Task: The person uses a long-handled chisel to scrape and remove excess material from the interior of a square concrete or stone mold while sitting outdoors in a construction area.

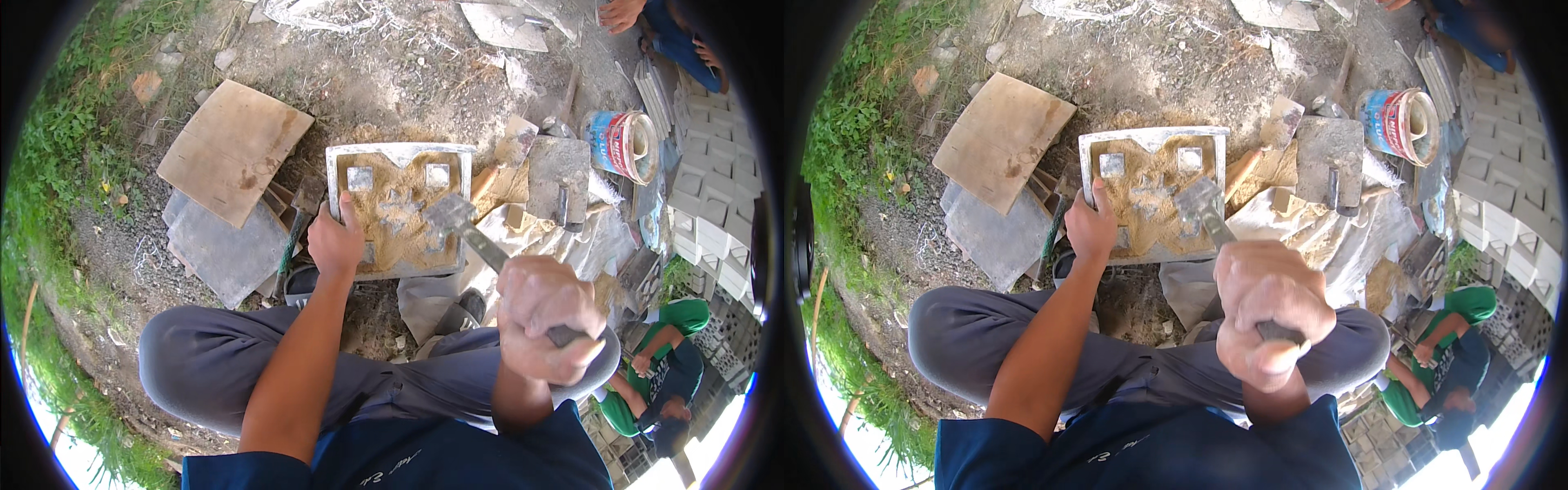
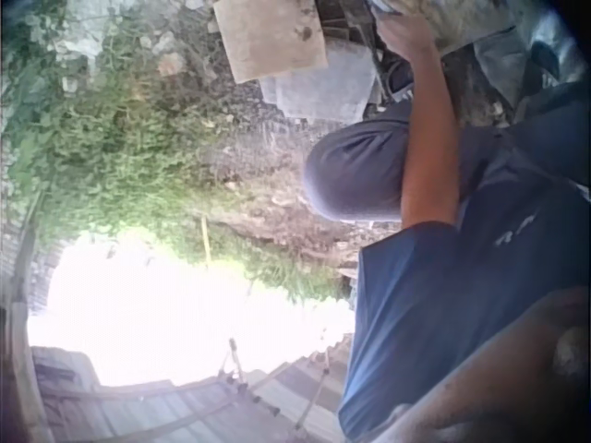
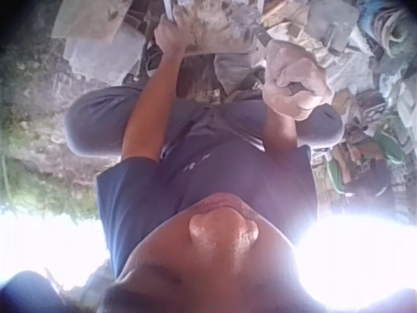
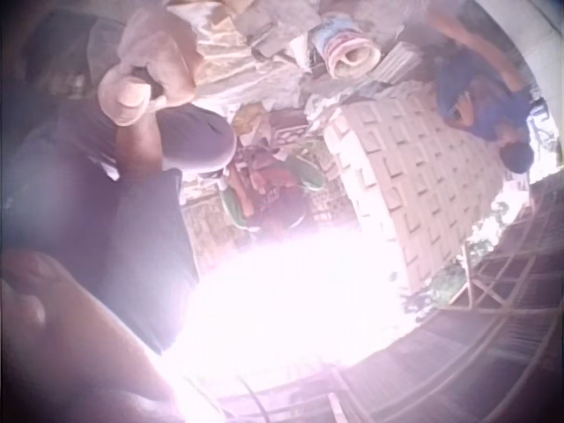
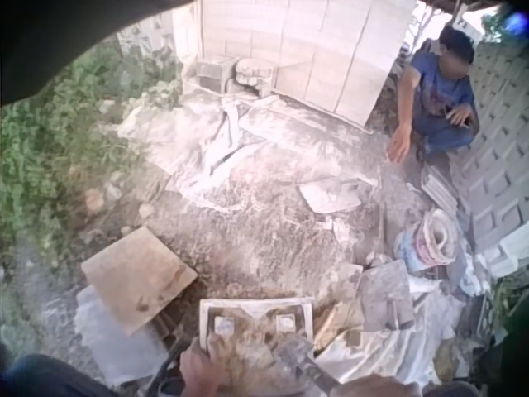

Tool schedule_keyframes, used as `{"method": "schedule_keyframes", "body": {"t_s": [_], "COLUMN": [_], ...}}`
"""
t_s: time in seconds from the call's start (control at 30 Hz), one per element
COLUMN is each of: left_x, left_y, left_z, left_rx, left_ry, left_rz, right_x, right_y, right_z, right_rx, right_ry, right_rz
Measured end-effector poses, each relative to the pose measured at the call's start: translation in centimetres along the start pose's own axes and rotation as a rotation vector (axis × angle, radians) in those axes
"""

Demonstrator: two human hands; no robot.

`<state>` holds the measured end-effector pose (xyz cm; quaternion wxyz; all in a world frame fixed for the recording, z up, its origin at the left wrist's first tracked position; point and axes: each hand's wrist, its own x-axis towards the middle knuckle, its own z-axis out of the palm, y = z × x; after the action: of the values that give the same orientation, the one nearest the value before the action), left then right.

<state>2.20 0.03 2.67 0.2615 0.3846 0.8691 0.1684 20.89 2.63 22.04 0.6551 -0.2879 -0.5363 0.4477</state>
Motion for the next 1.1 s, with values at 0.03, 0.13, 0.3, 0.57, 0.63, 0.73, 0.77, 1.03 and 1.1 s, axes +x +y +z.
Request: {"method": "schedule_keyframes", "body": {"t_s": [0.03,0.13,0.3,0.57,0.63,0.73,0.77,1.03,1.1], "left_x": [-0.3,-0.5,-0.6,-0.4,-0.7,-0.5,-0.3,-0.4,-0.4], "left_y": [0.4,-0.5,-0.4,-0.7,0.0,-0.3,-0.7,0.2,0.1], "left_z": [0.0,-0.3,0.0,-0.1,-0.3,-0.3,-0.3,-0.7,-0.7], "left_rx": [-0.008,-0.015,0.007,0.029,0.030,0.013,-0.002,0.042,0.047], "left_ry": [0.015,0.009,-0.006,0.019,-0.025,-0.031,-0.012,-0.083,-0.086], "left_rz": [0.024,-0.007,0.021,0.016,-0.010,-0.036,-0.043,-0.043,-0.026], "right_x": [-0.1,-0.1,0.2,1.3,1.0,0.5,0.7,0.1,-0.2], "right_y": [1.0,0.1,0.4,-0.8,0.0,0.8,0.3,0.4,0.3], "right_z": [-0.9,0.1,-0.6,-0.1,-0.7,-0.2,-0.1,-0.4,-0.2], "right_rx": [-0.042,0.020,0.032,0.061,0.075,0.099,0.115,0.031,0.064], "right_ry": [-0.027,0.024,0.052,0.053,0.083,0.110,0.064,0.017,0.031], "right_rz": [0.041,0.065,0.149,0.082,0.125,0.168,0.120,0.094,0.095]}}
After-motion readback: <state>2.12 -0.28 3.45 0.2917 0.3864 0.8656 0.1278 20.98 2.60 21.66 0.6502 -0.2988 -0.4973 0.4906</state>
